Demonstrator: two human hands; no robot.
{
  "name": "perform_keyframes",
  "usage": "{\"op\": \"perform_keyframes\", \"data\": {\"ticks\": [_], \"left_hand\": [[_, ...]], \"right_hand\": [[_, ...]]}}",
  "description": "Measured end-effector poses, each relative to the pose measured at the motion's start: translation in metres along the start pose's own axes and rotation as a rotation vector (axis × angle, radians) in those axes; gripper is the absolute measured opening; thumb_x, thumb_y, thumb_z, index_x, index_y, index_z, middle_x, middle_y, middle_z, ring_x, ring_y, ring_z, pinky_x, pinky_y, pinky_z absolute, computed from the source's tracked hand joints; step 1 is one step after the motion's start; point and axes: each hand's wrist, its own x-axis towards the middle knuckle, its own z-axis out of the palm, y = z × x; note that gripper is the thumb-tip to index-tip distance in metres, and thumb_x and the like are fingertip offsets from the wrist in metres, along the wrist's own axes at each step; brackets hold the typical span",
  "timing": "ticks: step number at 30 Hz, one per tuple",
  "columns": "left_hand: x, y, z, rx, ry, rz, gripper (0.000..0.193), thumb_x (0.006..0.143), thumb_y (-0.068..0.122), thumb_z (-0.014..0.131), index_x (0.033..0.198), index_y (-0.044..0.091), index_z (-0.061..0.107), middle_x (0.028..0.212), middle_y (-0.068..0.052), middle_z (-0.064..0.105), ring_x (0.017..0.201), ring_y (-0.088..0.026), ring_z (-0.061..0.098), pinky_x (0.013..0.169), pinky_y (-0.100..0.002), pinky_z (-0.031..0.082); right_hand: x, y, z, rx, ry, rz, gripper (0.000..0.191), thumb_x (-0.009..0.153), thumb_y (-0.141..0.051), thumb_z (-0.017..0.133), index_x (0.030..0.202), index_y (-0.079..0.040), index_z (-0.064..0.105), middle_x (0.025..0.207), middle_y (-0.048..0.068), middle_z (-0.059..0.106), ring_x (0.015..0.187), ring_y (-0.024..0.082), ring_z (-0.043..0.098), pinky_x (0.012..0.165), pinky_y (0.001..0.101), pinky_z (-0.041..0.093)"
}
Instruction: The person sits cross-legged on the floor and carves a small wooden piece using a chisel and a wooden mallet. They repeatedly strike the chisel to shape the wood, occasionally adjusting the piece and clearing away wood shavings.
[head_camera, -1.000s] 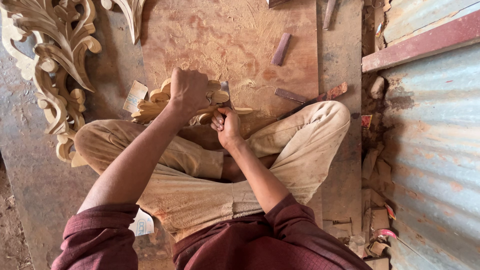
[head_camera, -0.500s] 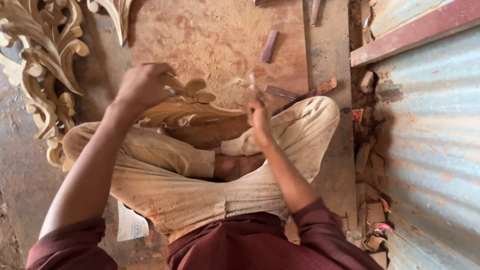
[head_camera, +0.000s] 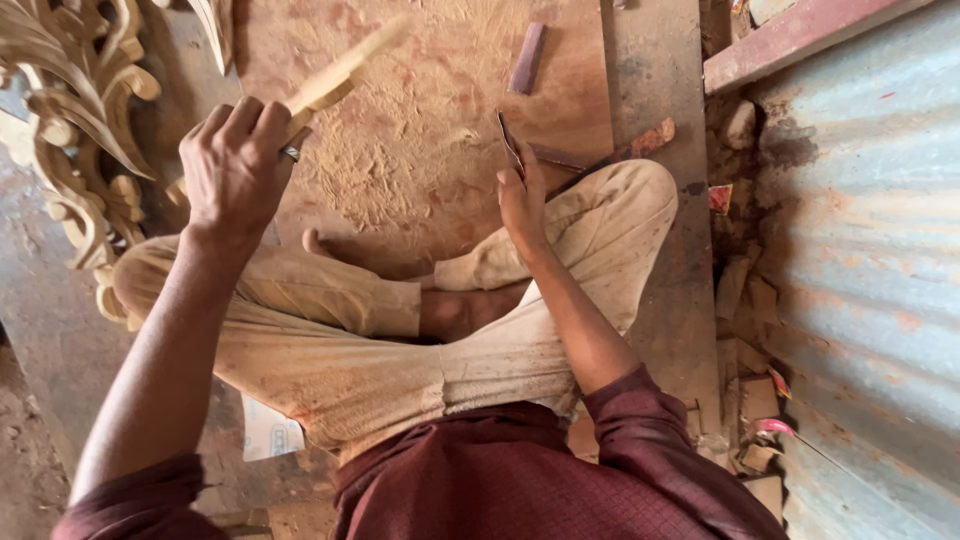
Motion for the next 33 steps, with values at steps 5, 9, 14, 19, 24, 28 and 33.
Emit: {"op": "perform_keyframes", "data": {"ticks": [5, 9, 14, 19, 24, 28, 33], "left_hand": [[-0.016, 0.027, 0.020, 0.122, -0.312, 0.056, 0.026, 0.093, 0.013, 0.074, 0.117, 0.010, 0.065, 0.107, -0.009, 0.074, 0.090, -0.021, 0.072, 0.072, -0.034, 0.060], [-0.037, 0.036, 0.029, 0.055, -0.593, -0.007, 0.045, 0.083, 0.002, 0.073, 0.125, 0.008, 0.060, 0.121, -0.011, 0.069, 0.110, -0.026, 0.067, 0.087, -0.044, 0.056], [-0.053, 0.036, 0.038, 0.114, -0.474, 0.033, 0.050, 0.080, 0.005, 0.070, 0.129, 0.009, 0.060, 0.120, -0.012, 0.070, 0.107, -0.025, 0.067, 0.086, -0.046, 0.053], [-0.064, 0.047, 0.053, -0.074, -0.395, -0.030, 0.039, 0.091, -0.001, 0.064, 0.130, 0.005, 0.061, 0.115, -0.015, 0.073, 0.107, -0.026, 0.068, 0.092, -0.043, 0.053], [-0.068, 0.057, 0.063, -0.153, -0.253, 0.021, 0.039, 0.087, -0.001, 0.065, 0.125, 0.002, 0.062, 0.107, -0.018, 0.075, 0.106, -0.028, 0.068, 0.100, -0.042, 0.050], [-0.068, 0.056, 0.058, -0.210, -0.298, -0.010, 0.041, 0.088, -0.004, 0.065, 0.128, 0.001, 0.061, 0.101, -0.017, 0.075, 0.101, -0.028, 0.068, 0.102, -0.042, 0.050], [-0.065, 0.052, 0.046, -0.221, -0.303, -0.026, 0.049, 0.083, -0.003, 0.067, 0.131, 0.000, 0.060, 0.101, -0.018, 0.074, 0.103, -0.029, 0.066, 0.100, -0.043, 0.049]], "right_hand": [[-0.001, -0.001, -0.003, -0.078, -0.027, -0.072, 0.055, 0.092, -0.010, 0.053, 0.147, -0.003, 0.054, 0.076, -0.006, 0.047, 0.059, 0.005, 0.039, 0.050, 0.0227, 0.033], [-0.001, 0.003, -0.003, -0.067, -0.090, -0.182, 0.050, 0.095, -0.012, 0.053, 0.144, -0.003, 0.056, 0.075, -0.006, 0.046, 0.059, 0.005, 0.040, 0.051, 0.0237, 0.034], [0.004, 0.005, 0.000, -0.086, -0.044, -0.095, 0.050, 0.091, -0.013, 0.054, 0.140, -0.005, 0.059, 0.070, -0.007, 0.041, 0.056, 0.004, 0.037, 0.048, 0.0236, 0.031], [0.004, 0.009, -0.002, -0.097, -0.056, -0.102, 0.049, 0.091, -0.014, 0.053, 0.139, -0.006, 0.059, 0.067, -0.007, 0.043, 0.054, 0.004, 0.039, 0.047, 0.0232, 0.033], [0.002, 0.012, -0.005, -0.086, -0.076, -0.119, 0.050, 0.092, -0.014, 0.052, 0.140, -0.005, 0.058, 0.072, -0.006, 0.045, 0.057, 0.004, 0.041, 0.050, 0.0225, 0.035], [0.003, 0.014, -0.004, -0.079, -0.079, -0.070, 0.052, 0.091, -0.016, 0.052, 0.141, -0.004, 0.056, 0.073, -0.005, 0.046, 0.058, 0.005, 0.041, 0.050, 0.0229, 0.035], [0.003, 0.015, -0.004, -0.112, -0.055, -0.040, 0.052, 0.089, -0.018, 0.053, 0.140, -0.003, 0.057, 0.074, -0.004, 0.047, 0.060, 0.005, 0.043, 0.051, 0.0234, 0.037]]}}
